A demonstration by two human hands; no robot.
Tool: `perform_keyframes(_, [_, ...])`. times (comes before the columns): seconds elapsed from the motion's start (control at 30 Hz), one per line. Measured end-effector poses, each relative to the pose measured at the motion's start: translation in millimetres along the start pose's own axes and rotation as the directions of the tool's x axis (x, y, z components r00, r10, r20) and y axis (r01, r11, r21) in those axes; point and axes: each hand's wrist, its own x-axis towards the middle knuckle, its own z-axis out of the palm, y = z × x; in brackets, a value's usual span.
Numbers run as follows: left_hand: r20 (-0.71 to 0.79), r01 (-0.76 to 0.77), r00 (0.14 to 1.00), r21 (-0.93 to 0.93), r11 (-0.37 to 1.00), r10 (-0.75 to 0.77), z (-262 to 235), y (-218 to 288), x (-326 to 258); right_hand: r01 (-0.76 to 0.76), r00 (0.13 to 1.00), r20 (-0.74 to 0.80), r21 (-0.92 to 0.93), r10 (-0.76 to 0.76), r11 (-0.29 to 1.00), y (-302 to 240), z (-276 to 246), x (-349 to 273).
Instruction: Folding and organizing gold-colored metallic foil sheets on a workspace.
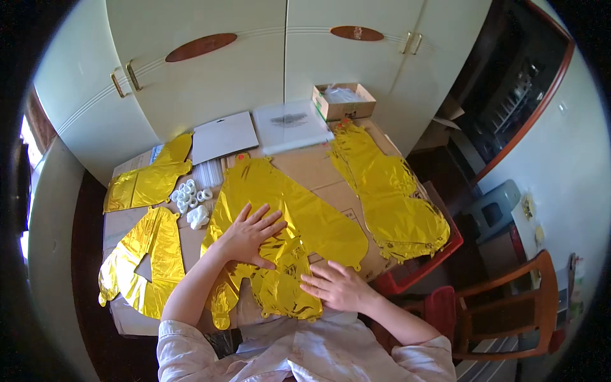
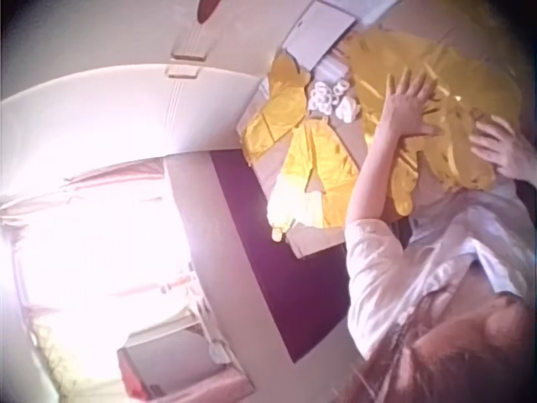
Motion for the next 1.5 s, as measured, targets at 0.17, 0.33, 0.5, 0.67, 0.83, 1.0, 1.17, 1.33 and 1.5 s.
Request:
perform_keyframes(0.17, [0.036, 0.017, 0.999, 0.019, 1.0, -0.018, -2.8, 1.0, -0.1, 0.043, 0.997, -0.06, -0.062, -0.047, 0.997, -8.8, 12.4, -13.8])
perform_keyframes(0.33, [0.045, 0.016, 0.999, 0.029, 0.999, -0.018, -2.5, 1.7, 1.0, 0.049, 0.993, -0.103, 0.004, -0.049, 0.999, -11.2, 9.8, -22.8])
perform_keyframes(0.5, [0.06, 0.018, 0.998, 0.033, 0.999, -0.02, -5.0, 2.8, 3.1, 0.075, 0.991, -0.125, 0.213, -0.048, 0.974, -9.8, 7.9, -29.3])
perform_keyframes(0.67, [0.051, 0.024, 0.998, -0.009, 1.0, -0.024, -5.3, 2.9, 0.9, -0.31, 0.874, -0.21, 0.451, 0.437, 0.837, 41.6, -13.4, -19.4])
perform_keyframes(0.83, [0.058, 0.013, 0.998, -0.012, 1.0, -0.013, -6.7, 2.8, 6.4, -0.632, 0.741, -0.115, 0.216, 0.662, 0.745, 89.4, 1.9, 2.9])
perform_keyframes(1.0, [0.065, 0.025, 0.998, -0.007, 1.0, -0.025, -7.1, 2.9, 2.7, -0.733, 0.657, 0.181, 0.384, 0.732, 0.562, 95.9, -15.6, 20.8])
perform_keyframes(1.17, [0.046, 0.016, 0.999, -0.02, 1.0, -0.015, -4.5, 2.7, 2.2, -0.636, 0.65, 0.101, 0.614, 0.753, 0.467, 93.6, -18.4, 7.5])
perform_keyframes(1.33, [0.011, 0.012, 1.0, -0.071, 0.997, -0.011, -4.3, 2.4, 0.8, -0.498, 0.648, 0.014, 0.765, 0.762, 0.41, 54.3, -33.7, 30.4])
perform_keyframes(1.5, [0.002, 0.013, 1.0, -0.075, 0.997, -0.013, -4.1, 1.7, -0.2, -0.453, 0.678, -0.17, 0.67, 0.715, 0.588, 46.3, -32.1, 45.3])
